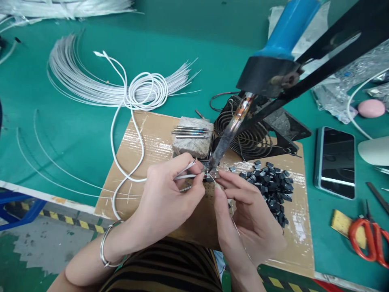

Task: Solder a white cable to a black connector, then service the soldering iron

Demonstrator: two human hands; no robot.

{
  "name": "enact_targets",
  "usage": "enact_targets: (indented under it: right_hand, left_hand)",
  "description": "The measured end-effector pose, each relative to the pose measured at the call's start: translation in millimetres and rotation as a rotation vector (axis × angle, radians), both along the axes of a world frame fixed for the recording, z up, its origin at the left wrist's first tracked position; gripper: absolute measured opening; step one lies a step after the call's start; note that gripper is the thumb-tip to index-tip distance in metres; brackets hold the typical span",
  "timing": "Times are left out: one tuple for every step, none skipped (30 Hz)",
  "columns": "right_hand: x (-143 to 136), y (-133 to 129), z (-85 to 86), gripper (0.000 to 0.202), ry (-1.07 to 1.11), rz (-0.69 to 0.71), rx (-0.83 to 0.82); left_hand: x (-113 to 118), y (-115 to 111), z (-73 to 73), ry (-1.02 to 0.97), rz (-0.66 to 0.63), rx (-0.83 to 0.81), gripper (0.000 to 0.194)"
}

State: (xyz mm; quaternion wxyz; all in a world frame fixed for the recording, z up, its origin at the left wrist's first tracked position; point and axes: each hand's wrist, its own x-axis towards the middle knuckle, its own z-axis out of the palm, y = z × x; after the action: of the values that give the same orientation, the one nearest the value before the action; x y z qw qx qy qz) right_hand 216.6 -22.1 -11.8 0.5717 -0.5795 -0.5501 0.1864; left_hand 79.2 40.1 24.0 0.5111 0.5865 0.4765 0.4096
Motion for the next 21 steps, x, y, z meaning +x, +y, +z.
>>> enact_targets:
  right_hand:
    - [-0.3, 0.0, 0.3, 0.021, -0.004, -0.005, 0.004]
    - [-0.6, 0.1, 0.5, 0.021, -0.009, -0.01, 0.009]
    - [-0.8, 0.2, 0.5, 0.021, -0.015, -0.015, 0.014]
    - [-1.0, 0.3, 0.3, 0.022, -0.019, -0.018, 0.015]
    - [-1.1, 0.4, 0.1, 0.022, -0.021, -0.019, 0.016]
    - [-1.2, 0.6, -0.1, 0.023, -0.021, -0.021, 0.021]
    - [-1.3, 0.7, -0.4, 0.023, -0.023, -0.02, 0.022]
    - [-1.3, 0.9, -0.6, 0.024, -0.025, -0.014, 0.018]
    - [-1.4, 1.0, -0.8, 0.024, -0.027, -0.012, 0.014]
    - [-1.5, 1.2, -1.0, 0.024, -0.029, -0.01, 0.011]
    - [-1.7, 1.5, -1.2, 0.023, -0.032, -0.016, 0.013]
    - [-2.0, 1.7, -1.3, 0.023, -0.036, -0.022, 0.016]
    - [-2.3, 1.9, -1.4, 0.023, -0.037, -0.027, 0.02]
    - [-2.6, 2.2, -1.4, 0.023, -0.039, -0.032, 0.03]
    - [-2.8, 2.3, -1.2, 0.023, -0.043, -0.036, 0.038]
    - [-2.9, 2.4, -0.9, 0.023, -0.048, -0.035, 0.039]
    - [-2.8, 2.3, -0.5, 0.023, -0.051, -0.036, 0.04]
    - [-2.6, 2.2, -0.1, 0.023, -0.053, -0.032, 0.037]
    - [-2.3, 2.0, 0.2, 0.023, -0.056, -0.029, 0.037]
    - [-2.0, 1.8, 0.4, 0.023, -0.06, -0.024, 0.035]
    - [-1.8, 1.7, 0.4, 0.024, -0.06, -0.02, 0.034]
  left_hand:
    - [-0.5, -0.4, -0.2, 0.003, 0.002, -0.001, 0.013]
    - [-1.0, -0.8, -0.3, 0.005, 0.002, -0.006, 0.014]
    - [-1.4, -1.1, -0.2, 0.004, 0.003, -0.011, 0.014]
    - [-1.6, -1.5, -0.1, 0.0, 0.001, -0.019, 0.013]
    - [-1.7, -1.7, 0.2, -0.006, 0.001, -0.021, 0.013]
    - [-1.7, -1.9, 0.5, -0.011, 0.002, -0.021, 0.012]
    - [-1.5, -1.9, 0.7, -0.015, 0.004, -0.021, 0.012]
    - [-1.2, -1.8, 0.8, -0.018, 0.003, -0.025, 0.012]
    - [-0.9, -1.6, 0.9, -0.019, 0.005, -0.028, 0.012]
    - [-0.6, -1.4, 0.9, -0.019, 0.003, -0.03, 0.012]
    - [-0.2, -1.1, 0.9, -0.021, 0.003, -0.031, 0.012]
    - [0.0, -0.9, 1.0, -0.022, 0.002, -0.035, 0.012]
    - [0.3, -0.7, 1.2, -0.022, 0.003, -0.034, 0.012]
    - [0.4, -0.7, 1.4, -0.022, 0.005, -0.032, 0.012]
    - [0.4, -0.8, 1.6, -0.02, 0.006, -0.029, 0.012]
    - [0.4, -0.9, 1.8, -0.018, 0.005, -0.028, 0.012]
    - [0.4, -1.1, 1.8, -0.014, 0.006, -0.026, 0.012]
    - [0.2, -1.3, 1.6, -0.015, 0.004, -0.02, 0.013]
    - [0.1, -1.4, 1.4, -0.015, 0.003, -0.019, 0.013]
    - [-0.1, -1.4, 1.2, -0.013, 0.003, -0.022, 0.013]
    - [-0.4, -1.4, 1.1, -0.01, 0.002, -0.023, 0.014]
